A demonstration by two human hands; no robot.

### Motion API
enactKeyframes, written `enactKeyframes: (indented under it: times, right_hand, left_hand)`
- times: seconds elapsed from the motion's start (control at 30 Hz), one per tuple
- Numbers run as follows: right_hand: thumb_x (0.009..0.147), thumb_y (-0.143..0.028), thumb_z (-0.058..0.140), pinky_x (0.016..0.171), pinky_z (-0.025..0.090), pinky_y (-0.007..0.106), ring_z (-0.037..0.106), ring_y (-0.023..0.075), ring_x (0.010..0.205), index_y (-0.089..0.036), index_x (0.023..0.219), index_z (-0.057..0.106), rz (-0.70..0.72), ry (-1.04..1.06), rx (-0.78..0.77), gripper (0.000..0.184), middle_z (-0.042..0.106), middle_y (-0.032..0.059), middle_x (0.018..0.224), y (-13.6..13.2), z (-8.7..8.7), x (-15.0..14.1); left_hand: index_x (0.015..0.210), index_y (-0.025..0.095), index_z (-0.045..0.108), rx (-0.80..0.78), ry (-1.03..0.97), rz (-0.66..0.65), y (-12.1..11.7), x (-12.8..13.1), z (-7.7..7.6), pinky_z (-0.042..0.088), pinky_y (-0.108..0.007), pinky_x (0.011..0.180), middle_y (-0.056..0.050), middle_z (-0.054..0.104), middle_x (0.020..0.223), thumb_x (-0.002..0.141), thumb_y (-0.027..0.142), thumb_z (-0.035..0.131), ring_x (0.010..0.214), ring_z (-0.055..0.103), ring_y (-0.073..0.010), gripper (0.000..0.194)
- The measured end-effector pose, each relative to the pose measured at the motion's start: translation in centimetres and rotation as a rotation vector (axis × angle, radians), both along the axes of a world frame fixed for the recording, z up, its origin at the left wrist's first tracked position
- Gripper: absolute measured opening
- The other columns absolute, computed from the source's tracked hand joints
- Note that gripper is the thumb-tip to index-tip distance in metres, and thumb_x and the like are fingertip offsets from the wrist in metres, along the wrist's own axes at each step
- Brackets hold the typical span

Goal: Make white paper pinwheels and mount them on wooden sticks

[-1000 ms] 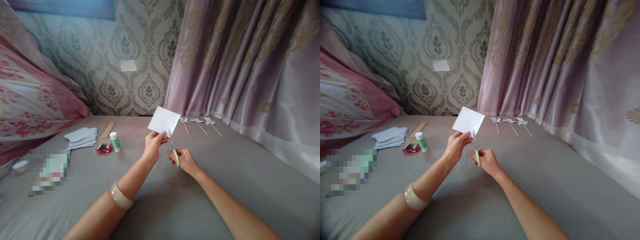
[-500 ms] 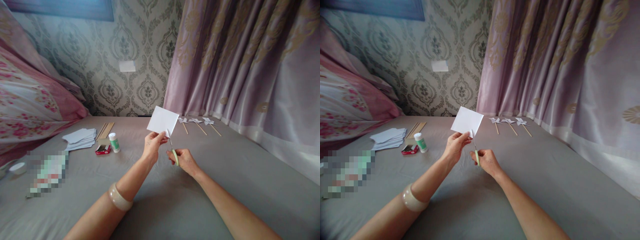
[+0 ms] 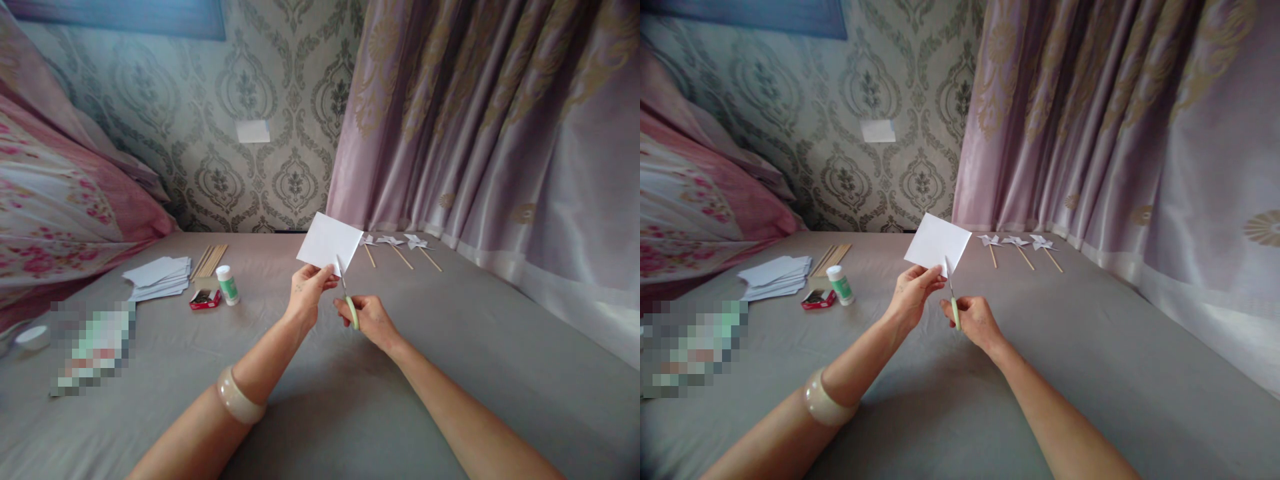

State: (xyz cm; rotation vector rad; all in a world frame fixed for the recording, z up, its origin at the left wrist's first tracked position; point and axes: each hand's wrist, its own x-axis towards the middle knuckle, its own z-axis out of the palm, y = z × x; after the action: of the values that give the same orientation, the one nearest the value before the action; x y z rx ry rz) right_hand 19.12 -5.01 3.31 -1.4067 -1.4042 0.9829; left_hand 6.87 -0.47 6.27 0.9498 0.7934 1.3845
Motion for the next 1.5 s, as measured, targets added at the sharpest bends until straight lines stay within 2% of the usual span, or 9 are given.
enactKeyframes:
  times: [0.33,1.17,1.5]
  right_hand:
    - [0.067,-0.054,0.066,0.047,0.032,0.025,0.04,0.0096,0.045,-0.017,0.049,0.054,-0.015,-0.008,0.02,0.043,0.051,-0.0011,0.046,0.18,-0.55,0.21]
    - [0.062,-0.056,0.067,0.048,0.031,0.025,0.038,0.0087,0.044,-0.017,0.047,0.053,-0.027,0.011,-0.007,0.044,0.049,-0.002,0.044,-0.15,0.19,-0.19]
    - [0.066,-0.055,0.066,0.046,0.031,0.024,0.04,0.0088,0.044,-0.016,0.051,0.056,-0.027,0.01,0.02,0.043,0.052,-0.0011,0.046,0.17,-0.53,0.12]
  left_hand:
    - [0.063,0.012,0.06,-0.008,-0.008,-0.003,-0.1,0.07,0.34,0.046,-0.023,0.059,-0.003,0.062,0.058,0.061,0.023,0.073,0.056,0.058,-0.0103,0.017]
    - [0.06,0.012,0.059,-0.023,-0.014,0.009,-0.12,0.12,0.15,0.046,-0.023,0.06,-0.003,0.062,0.058,0.062,0.021,0.072,0.056,0.058,-0.0102,0.016]
    - [0.06,0.012,0.058,-0.032,-0.016,0.001,-0.29,0.06,0.25,0.046,-0.024,0.059,-0.003,0.061,0.057,0.063,0.02,0.071,0.055,0.057,-0.01,0.016]
